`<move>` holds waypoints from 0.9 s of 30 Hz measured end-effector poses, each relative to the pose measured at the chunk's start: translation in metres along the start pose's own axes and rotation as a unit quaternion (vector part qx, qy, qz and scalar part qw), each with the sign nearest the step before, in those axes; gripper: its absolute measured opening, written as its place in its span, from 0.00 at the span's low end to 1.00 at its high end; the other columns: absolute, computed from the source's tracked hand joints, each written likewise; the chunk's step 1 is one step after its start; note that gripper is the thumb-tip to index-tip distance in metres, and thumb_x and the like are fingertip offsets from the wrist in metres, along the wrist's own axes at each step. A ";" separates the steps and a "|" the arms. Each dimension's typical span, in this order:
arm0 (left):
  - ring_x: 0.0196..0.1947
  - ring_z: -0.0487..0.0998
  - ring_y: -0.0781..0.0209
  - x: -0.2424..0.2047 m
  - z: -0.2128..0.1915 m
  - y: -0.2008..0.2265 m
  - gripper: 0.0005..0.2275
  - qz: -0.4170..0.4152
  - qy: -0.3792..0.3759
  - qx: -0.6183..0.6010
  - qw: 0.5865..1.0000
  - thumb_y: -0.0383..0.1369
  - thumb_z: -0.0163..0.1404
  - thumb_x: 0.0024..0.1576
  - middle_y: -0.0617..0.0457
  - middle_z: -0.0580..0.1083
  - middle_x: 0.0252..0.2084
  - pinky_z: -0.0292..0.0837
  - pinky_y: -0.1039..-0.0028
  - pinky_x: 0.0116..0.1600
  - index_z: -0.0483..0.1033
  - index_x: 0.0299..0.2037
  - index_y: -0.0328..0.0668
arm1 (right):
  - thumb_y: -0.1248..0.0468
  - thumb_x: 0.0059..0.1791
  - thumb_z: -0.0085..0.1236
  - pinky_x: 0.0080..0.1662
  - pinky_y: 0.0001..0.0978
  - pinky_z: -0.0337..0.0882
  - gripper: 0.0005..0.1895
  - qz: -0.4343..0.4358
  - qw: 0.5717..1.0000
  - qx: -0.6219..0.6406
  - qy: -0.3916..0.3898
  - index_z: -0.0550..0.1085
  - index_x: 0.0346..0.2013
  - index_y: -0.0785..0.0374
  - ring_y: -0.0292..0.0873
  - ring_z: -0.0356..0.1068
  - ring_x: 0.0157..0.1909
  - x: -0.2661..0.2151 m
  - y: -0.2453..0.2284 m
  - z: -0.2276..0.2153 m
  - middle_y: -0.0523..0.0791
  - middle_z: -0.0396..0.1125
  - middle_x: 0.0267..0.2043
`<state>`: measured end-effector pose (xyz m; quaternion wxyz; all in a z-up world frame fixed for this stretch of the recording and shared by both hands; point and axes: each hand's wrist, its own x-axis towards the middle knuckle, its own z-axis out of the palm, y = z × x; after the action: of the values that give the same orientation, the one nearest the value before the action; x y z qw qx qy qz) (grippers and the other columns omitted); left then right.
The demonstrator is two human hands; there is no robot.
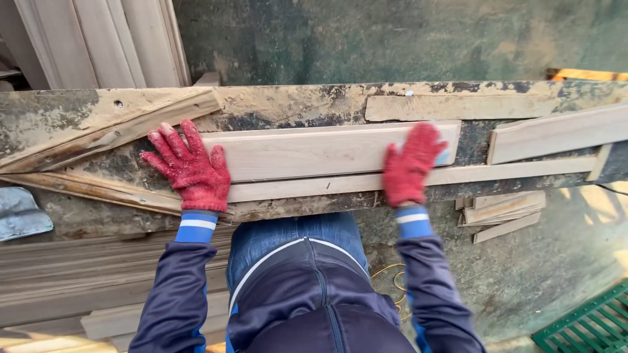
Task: Hand sanding wood planks using sandpaper at a workbench.
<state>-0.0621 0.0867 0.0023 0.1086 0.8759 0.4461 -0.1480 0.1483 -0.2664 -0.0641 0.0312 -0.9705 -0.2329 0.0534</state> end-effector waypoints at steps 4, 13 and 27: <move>0.77 0.33 0.24 0.002 0.004 -0.006 0.35 0.021 0.011 -0.010 1.000 0.48 0.41 0.64 0.22 0.44 0.78 0.26 0.28 0.74 0.49 0.78 0.35 | 0.43 0.48 0.60 0.78 0.54 0.27 0.52 -0.134 0.970 0.202 0.011 0.50 0.77 0.67 0.64 0.37 0.80 -0.013 -0.181 0.002 0.61 0.41 0.79; 0.74 0.35 0.18 -0.004 -0.001 -0.002 0.32 0.046 0.044 -0.036 0.997 0.39 0.49 0.67 0.18 0.44 0.76 0.27 0.22 0.70 0.52 0.77 0.30 | 0.33 0.53 0.49 0.77 0.56 0.27 0.49 -0.091 0.986 0.118 -0.077 0.53 0.78 0.59 0.60 0.38 0.80 0.010 -0.025 -0.021 0.55 0.43 0.80; 0.76 0.32 0.21 -0.005 0.019 -0.019 0.33 0.074 0.047 -0.004 0.996 0.37 0.52 0.73 0.30 0.37 0.78 0.24 0.22 0.72 0.43 0.81 0.39 | 0.33 0.61 0.29 0.80 0.51 0.21 0.45 -0.188 0.981 0.052 -0.008 0.31 0.81 0.55 0.49 0.18 0.84 0.000 -0.038 0.003 0.45 0.16 0.83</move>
<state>-0.0837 0.0875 -0.0150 0.1014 0.9123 0.3850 -0.0963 0.1311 -0.2325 -0.0643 0.0891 -0.9059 -0.4087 0.0662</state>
